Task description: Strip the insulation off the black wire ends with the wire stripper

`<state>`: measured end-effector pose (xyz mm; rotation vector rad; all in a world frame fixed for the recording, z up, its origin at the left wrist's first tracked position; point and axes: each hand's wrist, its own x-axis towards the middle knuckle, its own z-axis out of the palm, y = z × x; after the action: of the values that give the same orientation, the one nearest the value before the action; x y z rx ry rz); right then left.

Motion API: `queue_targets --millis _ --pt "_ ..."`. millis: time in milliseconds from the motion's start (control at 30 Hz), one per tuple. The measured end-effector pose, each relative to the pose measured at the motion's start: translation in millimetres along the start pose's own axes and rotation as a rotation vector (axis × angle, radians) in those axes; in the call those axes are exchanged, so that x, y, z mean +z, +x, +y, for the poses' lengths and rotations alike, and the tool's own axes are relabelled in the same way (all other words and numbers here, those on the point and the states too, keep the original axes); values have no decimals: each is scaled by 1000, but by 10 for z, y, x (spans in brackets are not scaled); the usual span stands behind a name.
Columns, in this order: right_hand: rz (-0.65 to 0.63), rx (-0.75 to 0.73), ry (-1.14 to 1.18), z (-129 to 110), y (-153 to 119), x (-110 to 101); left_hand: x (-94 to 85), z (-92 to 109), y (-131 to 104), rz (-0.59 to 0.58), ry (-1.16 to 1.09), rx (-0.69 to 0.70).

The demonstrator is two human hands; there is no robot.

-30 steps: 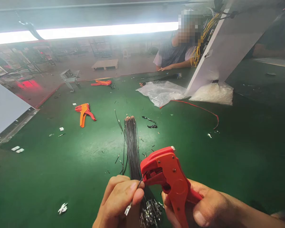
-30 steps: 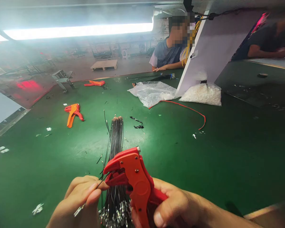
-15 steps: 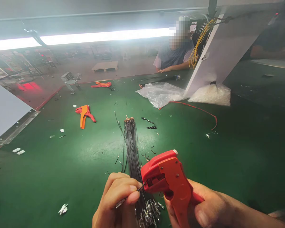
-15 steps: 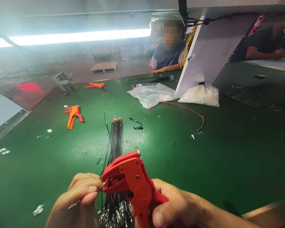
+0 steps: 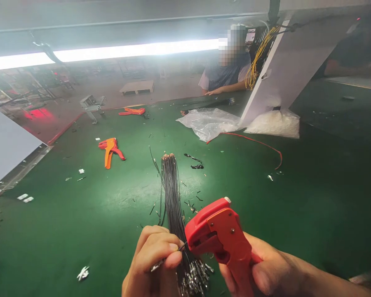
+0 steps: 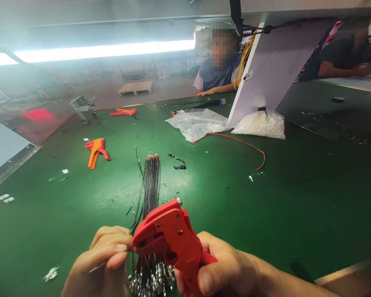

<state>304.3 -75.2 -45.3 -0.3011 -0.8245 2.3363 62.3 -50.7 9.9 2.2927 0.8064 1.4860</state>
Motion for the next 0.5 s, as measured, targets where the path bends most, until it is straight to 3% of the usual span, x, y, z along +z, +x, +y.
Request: queue_targets --millis 200,333,433,467,500 --pt "33 23 -63 -20 -3 10 17 14 8 -24 16 5" --pt "83 6 -110 -59 -41 46 97 77 81 32 2 13" --pt "145 26 -169 -40 -109 28 254 149 112 143 -35 -51" --pt "164 30 -182 -24 -131 11 312 172 115 331 -46 -115" --pt "176 30 -191 -9 -150 -9 364 191 114 439 -57 -157"
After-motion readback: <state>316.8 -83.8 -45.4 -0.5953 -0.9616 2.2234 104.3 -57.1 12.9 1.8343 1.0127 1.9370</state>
